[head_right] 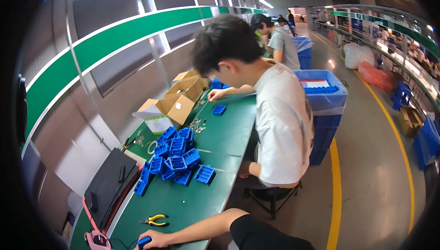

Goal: Soldering electrical wires into blue plastic housings on an assembly line.

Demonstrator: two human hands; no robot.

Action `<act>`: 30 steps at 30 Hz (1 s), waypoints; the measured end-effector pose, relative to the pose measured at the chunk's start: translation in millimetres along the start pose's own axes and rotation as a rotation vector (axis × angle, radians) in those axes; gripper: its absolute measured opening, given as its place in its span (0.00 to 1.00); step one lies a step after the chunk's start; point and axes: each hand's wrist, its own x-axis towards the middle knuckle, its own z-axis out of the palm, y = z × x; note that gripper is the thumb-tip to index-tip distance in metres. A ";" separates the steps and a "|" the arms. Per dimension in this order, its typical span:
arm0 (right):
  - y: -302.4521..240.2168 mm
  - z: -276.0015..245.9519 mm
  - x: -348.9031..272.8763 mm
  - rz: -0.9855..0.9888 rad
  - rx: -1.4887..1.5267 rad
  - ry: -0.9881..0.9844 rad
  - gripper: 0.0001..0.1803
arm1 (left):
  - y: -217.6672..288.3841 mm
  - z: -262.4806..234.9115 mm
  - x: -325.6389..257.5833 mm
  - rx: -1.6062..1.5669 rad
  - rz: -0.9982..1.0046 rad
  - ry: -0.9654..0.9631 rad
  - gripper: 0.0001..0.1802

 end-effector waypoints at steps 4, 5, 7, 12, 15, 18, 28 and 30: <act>9.5 -6.6 -3.9 0.012 0.040 0.037 0.15 | -12.4 16.2 3.4 -0.047 0.024 -0.017 0.09; 9.6 -5.8 -4.2 0.003 0.017 0.030 0.15 | -12.1 14.0 0.0 -0.042 0.015 -0.010 0.09; 8.2 -5.9 -5.0 0.002 0.042 0.012 0.15 | -7.8 11.1 -2.0 -0.015 0.006 -0.010 0.10; 6.7 -2.2 -6.0 0.026 0.051 0.039 0.14 | -6.9 6.9 -3.2 0.012 0.023 -0.020 0.10; 7.3 -0.6 -4.1 0.029 0.102 0.055 0.14 | -8.2 6.5 -1.1 0.022 0.032 -0.034 0.10; 8.1 -5.0 -2.8 -0.008 0.050 0.076 0.15 | -9.5 11.9 0.7 0.043 0.063 -0.018 0.10; -5.0 -4.6 -4.4 -0.026 -0.097 0.075 0.17 | -15.9 3.2 1.1 0.065 0.094 -0.055 0.10; -5.1 -4.8 -4.5 -0.035 -0.105 0.073 0.17 | -15.6 0.6 2.8 0.044 0.089 -0.065 0.10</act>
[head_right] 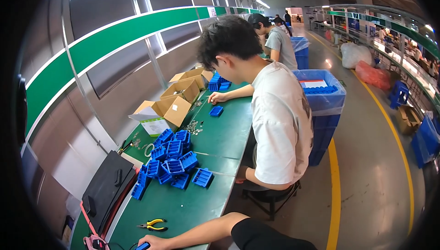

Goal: Soldering electrical wires into blue plastic housings on an assembly line.

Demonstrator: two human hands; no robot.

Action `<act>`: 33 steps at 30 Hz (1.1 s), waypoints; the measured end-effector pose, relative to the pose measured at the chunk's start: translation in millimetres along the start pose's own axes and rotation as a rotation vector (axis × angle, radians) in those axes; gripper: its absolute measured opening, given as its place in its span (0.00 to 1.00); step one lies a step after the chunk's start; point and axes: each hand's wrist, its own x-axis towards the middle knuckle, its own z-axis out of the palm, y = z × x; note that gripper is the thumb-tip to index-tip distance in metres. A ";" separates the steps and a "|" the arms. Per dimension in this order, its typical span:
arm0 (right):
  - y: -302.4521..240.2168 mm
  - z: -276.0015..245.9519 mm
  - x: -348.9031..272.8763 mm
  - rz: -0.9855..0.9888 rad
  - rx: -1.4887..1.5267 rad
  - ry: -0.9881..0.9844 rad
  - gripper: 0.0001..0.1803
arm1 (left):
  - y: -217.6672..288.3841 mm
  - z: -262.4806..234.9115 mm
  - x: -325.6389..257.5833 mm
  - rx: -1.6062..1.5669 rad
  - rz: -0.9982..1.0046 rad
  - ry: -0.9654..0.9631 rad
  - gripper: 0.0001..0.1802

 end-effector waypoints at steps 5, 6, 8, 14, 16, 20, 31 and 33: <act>-0.2 -3.9 1.4 -0.010 0.006 -0.063 0.16 | -2.7 -8.6 2.6 -0.050 -0.042 -0.064 0.10; -1.1 -4.5 1.6 -0.010 0.006 -0.064 0.16 | -6.4 -9.4 1.9 -0.075 -0.029 -0.070 0.10; -5.6 -6.6 0.4 0.030 0.046 -0.119 0.15 | -10.7 -10.0 0.3 -0.102 -0.019 -0.074 0.10; 25.1 2.5 7.9 -0.170 0.087 -0.149 0.15 | -11.4 -18.5 2.7 -0.157 -0.107 -0.153 0.08; 30.8 4.3 8.3 -0.184 0.113 -0.165 0.15 | -14.9 -19.1 2.0 -0.208 -0.170 -0.156 0.07; 22.4 1.2 7.7 -0.187 0.147 -0.242 0.15 | -27.0 -23.4 0.2 -0.218 -0.230 -0.213 0.07; -3.3 -1.7 3.9 -0.058 0.214 -0.258 0.16 | -68.9 -25.1 -4.0 -0.310 -0.312 -0.368 0.09; 4.8 -2.9 8.0 0.000 0.244 -0.255 0.16 | -95.8 -14.8 2.1 -0.298 -0.340 -0.410 0.08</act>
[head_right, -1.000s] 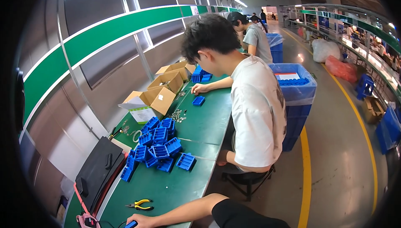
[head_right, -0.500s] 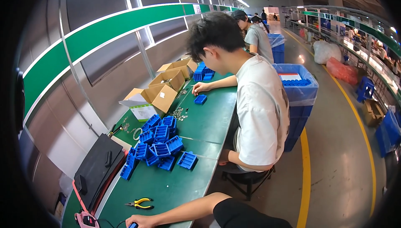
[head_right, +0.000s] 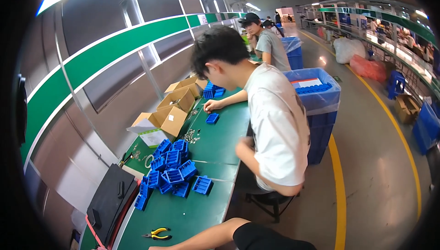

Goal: Soldering electrical wires into blue plastic housings on an assembly line.

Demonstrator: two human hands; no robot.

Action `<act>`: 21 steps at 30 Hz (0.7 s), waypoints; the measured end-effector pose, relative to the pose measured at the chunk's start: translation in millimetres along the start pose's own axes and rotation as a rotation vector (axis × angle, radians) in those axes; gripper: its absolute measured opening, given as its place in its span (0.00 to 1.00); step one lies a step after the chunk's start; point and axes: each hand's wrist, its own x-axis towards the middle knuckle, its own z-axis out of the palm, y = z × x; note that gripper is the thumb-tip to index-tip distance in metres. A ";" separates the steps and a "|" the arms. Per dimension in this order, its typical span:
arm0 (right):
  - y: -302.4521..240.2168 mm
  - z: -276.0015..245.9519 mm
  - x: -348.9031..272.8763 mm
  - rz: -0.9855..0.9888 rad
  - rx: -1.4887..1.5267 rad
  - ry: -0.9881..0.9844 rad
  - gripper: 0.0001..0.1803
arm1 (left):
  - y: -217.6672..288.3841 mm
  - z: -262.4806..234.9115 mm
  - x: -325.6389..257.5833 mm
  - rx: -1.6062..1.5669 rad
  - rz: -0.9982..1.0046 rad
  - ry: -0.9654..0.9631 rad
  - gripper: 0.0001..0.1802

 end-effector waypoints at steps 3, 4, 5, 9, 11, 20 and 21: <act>26.7 8.4 3.6 -0.013 -0.026 0.003 0.16 | -24.2 -3.7 -9.7 -0.021 -0.047 0.023 0.10; 25.2 6.0 3.0 -0.020 -0.029 0.012 0.16 | -31.8 -4.0 -5.4 -0.021 -0.070 0.013 0.11; 24.9 5.1 2.8 -0.053 -0.062 0.029 0.16 | -40.1 -4.6 -4.0 -0.022 -0.097 0.006 0.13; 16.7 1.9 -3.5 -0.071 -0.079 0.064 0.15 | -77.1 -3.0 -0.4 -0.039 -0.216 -0.027 0.19; 7.1 1.3 -7.0 -0.027 -0.067 0.062 0.15 | -97.0 -0.5 0.9 -0.050 -0.286 -0.030 0.23; 13.7 6.0 2.2 -0.124 -0.070 0.005 0.15 | 38.9 21.4 -17.0 0.131 0.149 0.223 0.08; 7.7 -0.8 -0.1 -0.106 -0.083 0.076 0.15 | 48.8 24.3 -4.8 0.091 0.267 0.213 0.09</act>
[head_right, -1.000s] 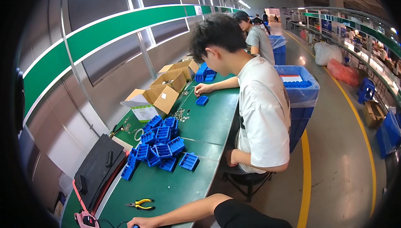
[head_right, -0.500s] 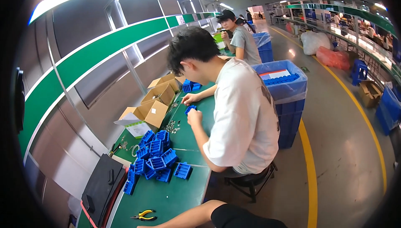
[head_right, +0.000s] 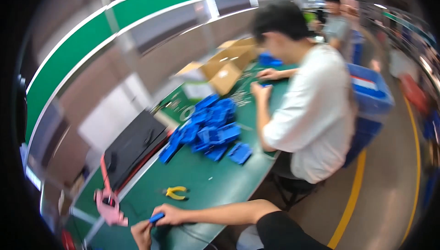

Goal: Soldering electrical wires into blue plastic housings on an assembly line.

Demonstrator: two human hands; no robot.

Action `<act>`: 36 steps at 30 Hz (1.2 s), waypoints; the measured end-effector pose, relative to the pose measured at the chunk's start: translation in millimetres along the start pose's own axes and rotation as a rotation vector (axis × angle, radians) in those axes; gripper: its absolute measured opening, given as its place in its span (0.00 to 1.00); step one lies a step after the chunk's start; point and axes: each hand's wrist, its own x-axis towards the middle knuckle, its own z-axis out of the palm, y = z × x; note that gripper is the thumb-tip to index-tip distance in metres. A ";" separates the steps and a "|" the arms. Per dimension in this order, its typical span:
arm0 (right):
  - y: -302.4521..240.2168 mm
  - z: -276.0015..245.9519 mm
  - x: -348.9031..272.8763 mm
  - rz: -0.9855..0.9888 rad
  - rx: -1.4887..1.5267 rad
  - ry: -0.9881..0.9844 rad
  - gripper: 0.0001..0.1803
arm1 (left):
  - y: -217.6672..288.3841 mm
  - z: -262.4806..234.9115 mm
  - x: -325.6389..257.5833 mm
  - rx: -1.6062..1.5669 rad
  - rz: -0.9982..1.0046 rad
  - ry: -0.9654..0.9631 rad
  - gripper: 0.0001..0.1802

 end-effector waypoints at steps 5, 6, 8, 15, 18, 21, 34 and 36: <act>-4.9 -3.6 -6.1 0.026 0.024 -0.038 0.13 | 22.1 1.9 -1.4 0.056 -0.050 0.063 0.07; -6.6 -1.1 0.9 0.035 0.021 -0.044 0.13 | 15.7 -3.0 -5.4 0.054 -0.099 0.066 0.07; 5.9 15.3 3.6 0.006 -0.009 -0.017 0.15 | 1.2 -8.4 -17.9 0.024 -0.068 0.127 0.04; -5.2 7.4 -6.6 0.101 0.132 0.004 0.12 | 31.5 -1.6 -6.8 0.052 -0.065 0.017 0.08; -17.1 6.4 -11.1 0.172 0.006 0.047 0.14 | 19.1 -4.0 -15.1 0.096 -0.114 0.008 0.08; -31.4 2.1 -9.2 0.220 -0.045 0.025 0.14 | 24.9 -7.6 -11.2 0.115 -0.138 -0.046 0.08; -9.8 5.6 -8.4 0.233 0.142 0.002 0.14 | 30.5 -10.4 -10.0 0.069 -0.131 -0.077 0.09; -15.0 4.9 -8.1 0.249 0.113 0.001 0.14 | 31.8 -10.0 -9.2 0.045 -0.141 -0.074 0.09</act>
